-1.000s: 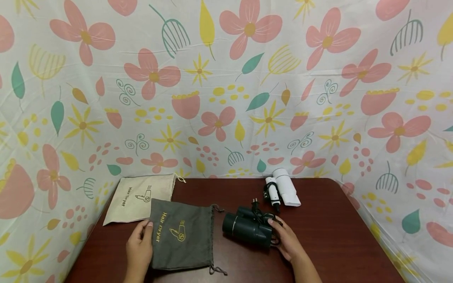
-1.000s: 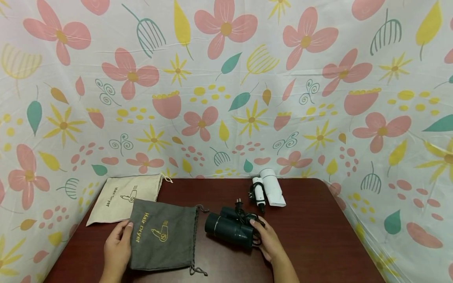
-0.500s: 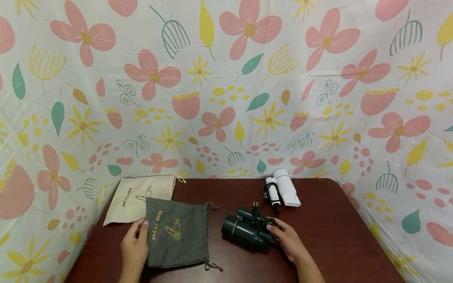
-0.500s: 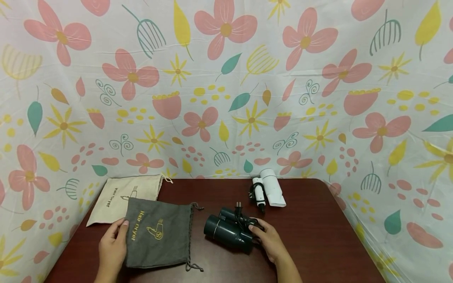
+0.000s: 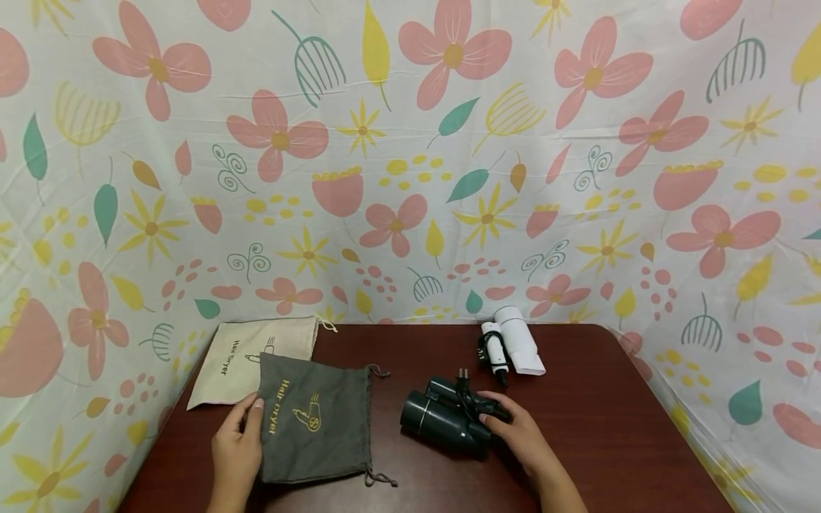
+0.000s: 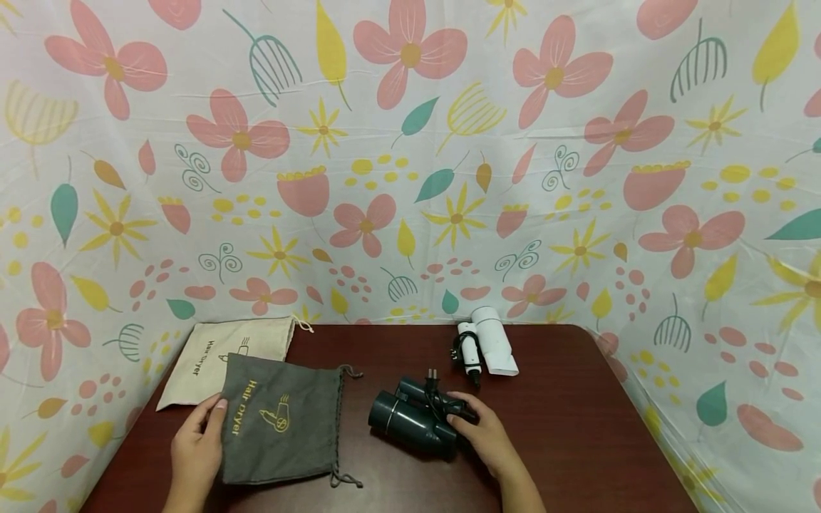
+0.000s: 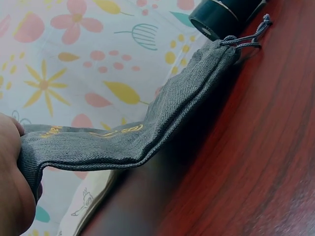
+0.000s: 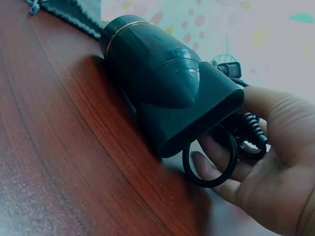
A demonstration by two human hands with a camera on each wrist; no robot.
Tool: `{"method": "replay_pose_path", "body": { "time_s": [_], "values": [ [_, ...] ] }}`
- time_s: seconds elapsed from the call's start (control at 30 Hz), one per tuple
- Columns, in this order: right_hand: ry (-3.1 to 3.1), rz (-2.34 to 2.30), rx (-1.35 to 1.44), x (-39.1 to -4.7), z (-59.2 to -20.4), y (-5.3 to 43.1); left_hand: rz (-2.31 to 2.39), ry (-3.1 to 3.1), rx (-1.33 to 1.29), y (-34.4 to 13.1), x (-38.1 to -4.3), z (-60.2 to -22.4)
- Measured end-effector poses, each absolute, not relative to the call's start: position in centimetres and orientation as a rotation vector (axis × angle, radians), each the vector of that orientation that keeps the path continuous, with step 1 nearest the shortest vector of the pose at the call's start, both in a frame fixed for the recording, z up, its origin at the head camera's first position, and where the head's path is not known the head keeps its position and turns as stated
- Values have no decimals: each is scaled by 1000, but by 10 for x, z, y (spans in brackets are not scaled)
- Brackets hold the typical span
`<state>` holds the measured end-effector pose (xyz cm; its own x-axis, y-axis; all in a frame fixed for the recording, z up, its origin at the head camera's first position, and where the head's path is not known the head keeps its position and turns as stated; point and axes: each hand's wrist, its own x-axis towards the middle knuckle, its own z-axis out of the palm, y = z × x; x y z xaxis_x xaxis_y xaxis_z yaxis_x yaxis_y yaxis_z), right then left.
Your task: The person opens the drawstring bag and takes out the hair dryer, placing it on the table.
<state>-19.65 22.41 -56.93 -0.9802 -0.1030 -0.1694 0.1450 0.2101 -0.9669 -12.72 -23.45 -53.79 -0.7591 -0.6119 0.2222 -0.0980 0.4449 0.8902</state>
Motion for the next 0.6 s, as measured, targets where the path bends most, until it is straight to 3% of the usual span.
{"method": "replay_pose_path", "body": {
  "time_s": [0.6],
  "values": [
    [2815, -1318, -52, -193, -566, 221, -1248, -2242, 612, -258, -124, -532]
  ]
}}
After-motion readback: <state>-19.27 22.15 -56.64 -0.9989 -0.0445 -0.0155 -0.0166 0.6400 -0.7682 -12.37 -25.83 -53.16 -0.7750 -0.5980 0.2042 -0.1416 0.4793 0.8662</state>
